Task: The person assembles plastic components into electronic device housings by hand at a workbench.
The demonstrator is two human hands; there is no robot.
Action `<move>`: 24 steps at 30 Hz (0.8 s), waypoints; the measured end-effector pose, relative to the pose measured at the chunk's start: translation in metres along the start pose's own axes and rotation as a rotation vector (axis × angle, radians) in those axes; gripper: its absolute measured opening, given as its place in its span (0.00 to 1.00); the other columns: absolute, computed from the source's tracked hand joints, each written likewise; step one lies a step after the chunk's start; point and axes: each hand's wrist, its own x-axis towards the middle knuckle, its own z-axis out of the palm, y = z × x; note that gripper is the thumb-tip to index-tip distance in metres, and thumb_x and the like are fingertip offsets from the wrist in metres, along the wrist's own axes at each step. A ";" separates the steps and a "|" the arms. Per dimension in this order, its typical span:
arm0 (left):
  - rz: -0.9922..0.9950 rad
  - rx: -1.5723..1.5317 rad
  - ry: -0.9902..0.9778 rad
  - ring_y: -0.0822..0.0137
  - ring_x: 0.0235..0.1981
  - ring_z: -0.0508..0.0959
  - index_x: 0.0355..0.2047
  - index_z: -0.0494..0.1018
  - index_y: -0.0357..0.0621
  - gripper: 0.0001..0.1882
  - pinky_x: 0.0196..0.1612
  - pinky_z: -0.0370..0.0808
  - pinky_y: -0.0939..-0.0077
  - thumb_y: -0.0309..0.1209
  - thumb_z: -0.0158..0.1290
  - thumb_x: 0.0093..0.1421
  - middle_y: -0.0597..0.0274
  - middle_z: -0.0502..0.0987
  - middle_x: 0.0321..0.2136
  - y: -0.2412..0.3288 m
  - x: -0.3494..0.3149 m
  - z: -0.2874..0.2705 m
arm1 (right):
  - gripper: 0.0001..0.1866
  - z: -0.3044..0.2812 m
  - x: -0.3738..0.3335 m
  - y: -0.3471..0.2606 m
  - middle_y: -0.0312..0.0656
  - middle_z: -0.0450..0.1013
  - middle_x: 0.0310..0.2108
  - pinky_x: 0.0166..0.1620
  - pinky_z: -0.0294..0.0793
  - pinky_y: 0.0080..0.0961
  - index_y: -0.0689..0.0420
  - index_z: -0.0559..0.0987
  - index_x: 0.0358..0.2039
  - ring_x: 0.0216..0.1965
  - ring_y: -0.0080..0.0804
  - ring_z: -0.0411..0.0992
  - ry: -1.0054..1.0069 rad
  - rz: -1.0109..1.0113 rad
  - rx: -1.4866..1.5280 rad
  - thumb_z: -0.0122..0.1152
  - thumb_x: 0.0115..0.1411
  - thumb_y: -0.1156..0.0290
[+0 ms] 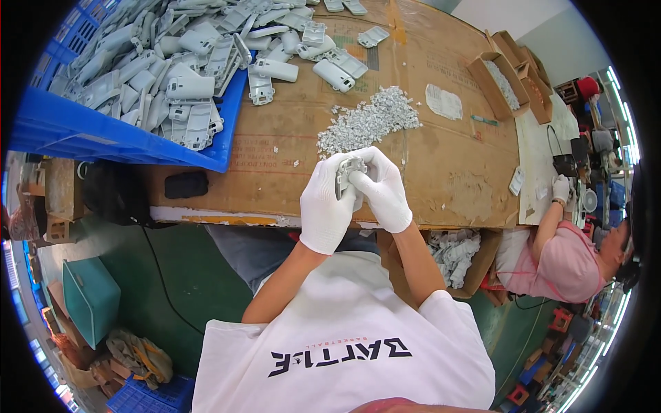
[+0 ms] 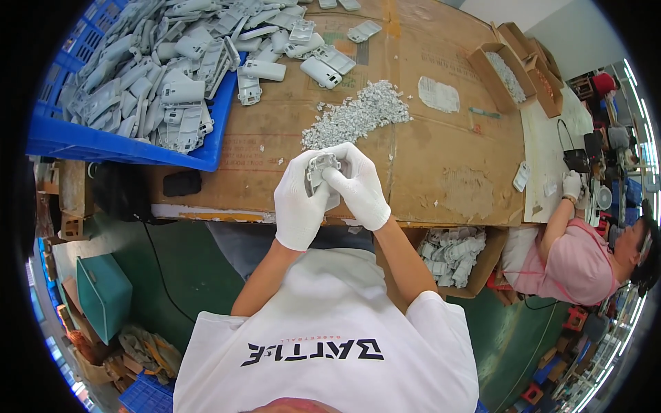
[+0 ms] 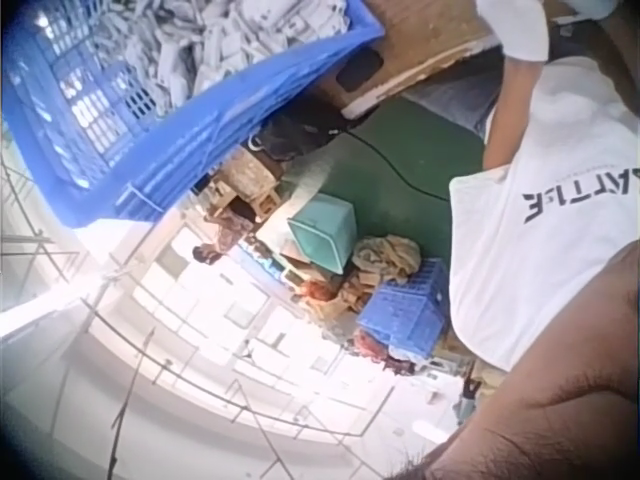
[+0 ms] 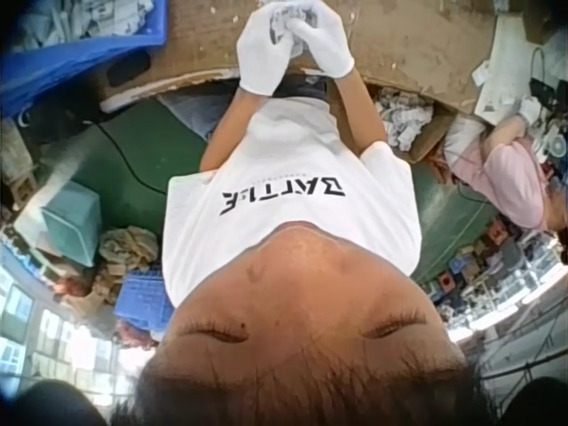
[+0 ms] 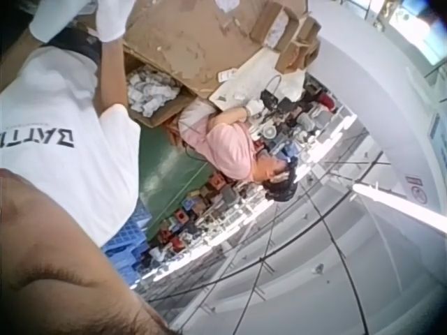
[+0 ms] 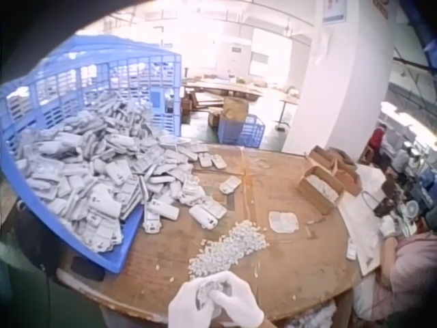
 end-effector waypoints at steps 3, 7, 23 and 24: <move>-0.007 -0.009 -0.002 0.56 0.43 0.79 0.49 0.72 0.38 0.21 0.47 0.75 0.68 0.17 0.55 0.53 0.53 0.77 0.42 0.002 -0.002 0.001 | 0.10 -0.001 0.001 0.009 0.35 0.73 0.39 0.45 0.71 0.19 0.63 0.74 0.42 0.40 0.17 0.69 -0.002 -0.023 0.038 0.56 0.58 0.80; 0.020 0.029 0.009 0.56 0.43 0.79 0.49 0.72 0.39 0.21 0.47 0.75 0.68 0.16 0.55 0.53 0.53 0.77 0.41 0.000 -0.005 0.002 | 0.09 0.004 -0.001 0.019 0.34 0.72 0.37 0.43 0.71 0.19 0.62 0.74 0.39 0.39 0.17 0.69 0.052 0.010 0.200 0.55 0.57 0.80; 0.409 0.211 -0.096 0.55 0.41 0.80 0.50 0.72 0.49 0.19 0.42 0.78 0.62 0.26 0.56 0.57 0.56 0.75 0.45 -0.007 0.080 0.009 | 0.07 -0.138 0.015 -0.010 0.37 0.75 0.36 0.44 0.74 0.22 0.62 0.76 0.39 0.38 0.23 0.74 0.545 -0.271 -0.242 0.54 0.59 0.79; 0.559 0.367 0.013 0.57 0.40 0.79 0.47 0.74 0.52 0.17 0.42 0.78 0.62 0.23 0.52 0.57 0.61 0.76 0.45 -0.019 0.109 0.007 | 0.12 -0.191 0.017 -0.004 0.38 0.77 0.40 0.45 0.74 0.24 0.63 0.78 0.43 0.40 0.25 0.75 0.604 -0.250 -0.356 0.57 0.59 0.77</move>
